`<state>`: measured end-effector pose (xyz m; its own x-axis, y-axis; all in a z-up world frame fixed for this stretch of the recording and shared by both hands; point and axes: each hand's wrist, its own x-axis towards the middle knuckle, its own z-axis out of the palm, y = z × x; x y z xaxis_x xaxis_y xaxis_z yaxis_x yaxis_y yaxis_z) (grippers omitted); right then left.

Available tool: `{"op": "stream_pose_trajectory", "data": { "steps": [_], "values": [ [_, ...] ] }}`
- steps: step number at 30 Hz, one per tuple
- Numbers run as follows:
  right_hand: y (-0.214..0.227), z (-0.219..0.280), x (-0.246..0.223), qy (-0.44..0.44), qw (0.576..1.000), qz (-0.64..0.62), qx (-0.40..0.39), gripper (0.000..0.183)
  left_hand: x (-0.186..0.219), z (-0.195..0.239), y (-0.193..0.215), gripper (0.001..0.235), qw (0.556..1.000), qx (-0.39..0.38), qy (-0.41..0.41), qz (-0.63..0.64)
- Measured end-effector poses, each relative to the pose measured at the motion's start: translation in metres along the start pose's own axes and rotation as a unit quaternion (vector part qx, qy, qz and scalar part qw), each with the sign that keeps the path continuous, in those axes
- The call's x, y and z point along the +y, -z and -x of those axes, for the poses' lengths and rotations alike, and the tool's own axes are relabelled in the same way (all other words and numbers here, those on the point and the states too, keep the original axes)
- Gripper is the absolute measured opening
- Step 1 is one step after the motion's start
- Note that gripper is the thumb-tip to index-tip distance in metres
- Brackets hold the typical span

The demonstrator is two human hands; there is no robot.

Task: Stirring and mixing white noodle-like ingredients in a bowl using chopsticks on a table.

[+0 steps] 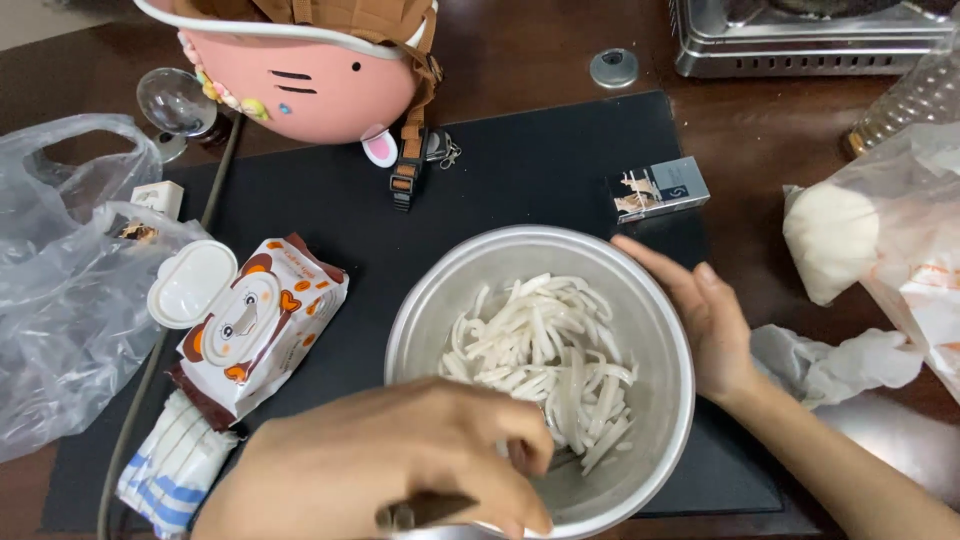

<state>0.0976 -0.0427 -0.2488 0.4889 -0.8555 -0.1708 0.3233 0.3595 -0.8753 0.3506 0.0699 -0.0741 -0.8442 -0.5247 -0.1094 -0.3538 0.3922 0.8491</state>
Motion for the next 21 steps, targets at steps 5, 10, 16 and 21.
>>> {"op": "stream_pose_trajectory", "data": {
  "steps": [5,10,16,21],
  "values": [
    [0.031,-0.005,0.027,-0.035,0.999,0.008,-0.008,0.073,-0.019,-0.006,0.001,0.014,0.988,0.109,-0.015,-0.112],
    [0.016,-0.002,0.007,-0.081,0.996,0.025,0.001,0.088,-0.026,0.001,0.016,0.025,0.973,0.175,-0.058,-0.141],
    [0.015,0.005,0.006,-0.06,0.997,0.041,-0.033,0.087,-0.039,-0.005,0.016,0.017,0.943,0.263,-0.007,-0.203],
    [0.02,0.002,0.008,-0.046,0.997,0.032,-0.06,0.088,-0.033,-0.004,0.018,0.021,0.967,0.185,-0.001,-0.174]
  ]
}}
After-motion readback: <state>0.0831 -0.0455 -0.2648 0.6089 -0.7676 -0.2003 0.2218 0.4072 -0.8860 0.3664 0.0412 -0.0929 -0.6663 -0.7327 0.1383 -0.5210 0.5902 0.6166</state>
